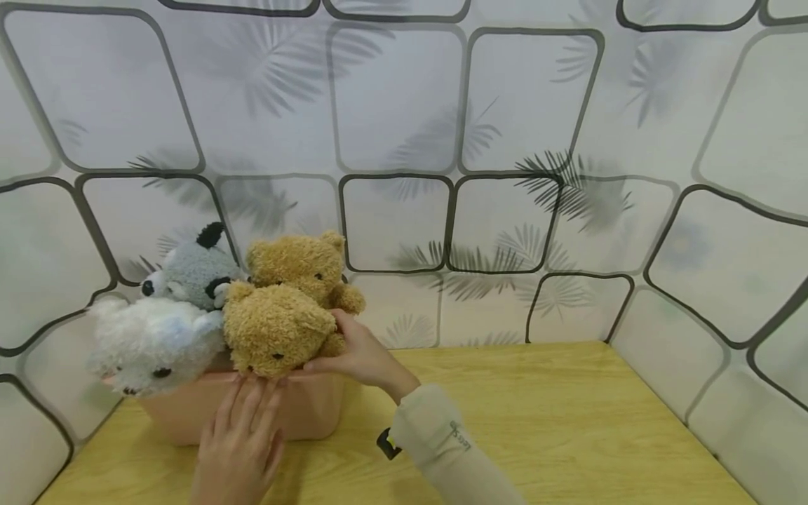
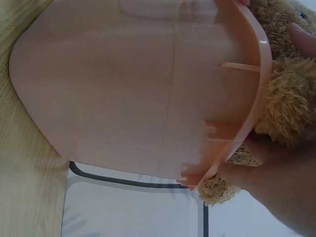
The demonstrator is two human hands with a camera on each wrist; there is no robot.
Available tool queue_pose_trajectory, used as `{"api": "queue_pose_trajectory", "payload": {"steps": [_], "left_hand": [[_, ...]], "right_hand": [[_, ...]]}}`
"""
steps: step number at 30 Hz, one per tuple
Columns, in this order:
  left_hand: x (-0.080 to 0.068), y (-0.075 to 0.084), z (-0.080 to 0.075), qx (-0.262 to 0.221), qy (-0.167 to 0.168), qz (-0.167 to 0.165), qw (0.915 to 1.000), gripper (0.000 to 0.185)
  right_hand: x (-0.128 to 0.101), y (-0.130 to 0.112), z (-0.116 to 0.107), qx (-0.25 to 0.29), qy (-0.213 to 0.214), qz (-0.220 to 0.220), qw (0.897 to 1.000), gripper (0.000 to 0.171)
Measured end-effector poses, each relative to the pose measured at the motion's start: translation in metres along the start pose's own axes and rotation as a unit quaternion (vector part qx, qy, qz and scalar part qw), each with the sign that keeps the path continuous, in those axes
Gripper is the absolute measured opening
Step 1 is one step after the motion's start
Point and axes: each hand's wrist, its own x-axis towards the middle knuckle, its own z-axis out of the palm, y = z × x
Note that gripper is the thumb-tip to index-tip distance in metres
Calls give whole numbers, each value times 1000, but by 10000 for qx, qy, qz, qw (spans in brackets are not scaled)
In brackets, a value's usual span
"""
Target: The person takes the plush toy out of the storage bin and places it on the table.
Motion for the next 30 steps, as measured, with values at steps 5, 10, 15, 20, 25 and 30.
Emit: {"api": "queue_pose_trajectory", "payload": {"steps": [5,10,15,20,25,30], "left_hand": [[-1,0,1,1,24,-24,10000,60],[-1,0,0,10,-33,-26,10000,60],[-1,1,-1,-26,-85,-71,9999,61],[0,1,-1,-81,-57,-108,9999,61],[0,1,-1,-119,-22,-131,9998,58],[-1,1,-1,-117,-87,-160,9998,60]], "right_hand": [[6,6,4,336,-128,-727,9967,83],[12,7,6,384,-221,-1203,9917,83],[17,4,11,6,-126,-1190,9928,87],[21,0,16,-913,323,-1135,9888,81],[20,-5,21,-1823,765,-992,9752,70],[15,-14,24,-3611,1068,-553,9247,61]]}}
